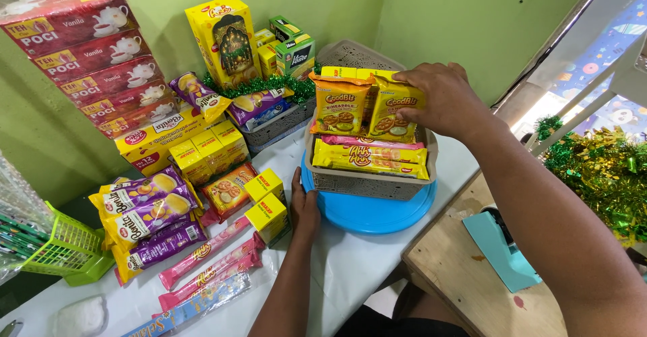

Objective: Arrange and secure various snack packages into a gift hamper using tape.

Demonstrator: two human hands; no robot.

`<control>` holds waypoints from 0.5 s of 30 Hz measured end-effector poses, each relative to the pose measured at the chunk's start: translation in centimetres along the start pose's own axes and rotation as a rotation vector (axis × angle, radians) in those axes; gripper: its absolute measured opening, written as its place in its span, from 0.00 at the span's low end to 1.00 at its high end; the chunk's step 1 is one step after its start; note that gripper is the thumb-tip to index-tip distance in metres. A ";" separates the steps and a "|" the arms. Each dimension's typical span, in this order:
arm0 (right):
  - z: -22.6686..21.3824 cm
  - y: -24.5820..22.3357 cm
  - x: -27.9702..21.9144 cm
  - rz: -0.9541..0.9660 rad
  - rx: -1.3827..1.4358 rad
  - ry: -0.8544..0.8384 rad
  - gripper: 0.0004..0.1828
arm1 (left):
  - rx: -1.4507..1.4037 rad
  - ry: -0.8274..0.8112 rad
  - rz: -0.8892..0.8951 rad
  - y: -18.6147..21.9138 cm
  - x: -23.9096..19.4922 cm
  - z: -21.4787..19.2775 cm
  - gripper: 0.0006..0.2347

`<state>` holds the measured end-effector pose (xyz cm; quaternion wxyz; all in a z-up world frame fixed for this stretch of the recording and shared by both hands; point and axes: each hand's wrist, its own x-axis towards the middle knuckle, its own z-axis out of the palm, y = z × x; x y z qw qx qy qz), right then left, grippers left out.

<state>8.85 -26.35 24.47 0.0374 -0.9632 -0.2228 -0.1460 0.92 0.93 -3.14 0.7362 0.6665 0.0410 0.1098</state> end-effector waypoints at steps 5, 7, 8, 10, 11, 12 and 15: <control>-0.1 -0.7 -0.2 0.024 -0.034 -0.004 0.32 | 0.000 0.006 -0.011 0.7 -0.3 0.2 0.32; 0.1 -0.4 0.0 0.028 -0.030 -0.008 0.32 | -0.009 0.006 -0.011 0.7 -0.4 0.2 0.32; 0.1 -0.3 0.1 0.029 -0.026 -0.011 0.32 | -0.019 0.008 -0.010 0.7 -0.4 0.2 0.31; 0.0 -0.3 -0.1 0.033 -0.027 -0.014 0.35 | -0.023 -0.001 -0.004 0.1 -0.1 0.0 0.32; -0.1 -0.2 -0.1 0.038 -0.028 -0.018 0.38 | -0.028 -0.010 0.000 -0.1 0.0 0.0 0.32; -1.0 -0.8 -0.7 0.038 -0.027 -0.019 0.38 | -0.028 -0.009 -0.001 -0.1 -0.1 0.1 0.32; -2.6 -1.8 -2.2 0.056 0.124 0.048 0.50 | -0.026 -0.012 -0.008 0.2 -0.4 0.1 0.33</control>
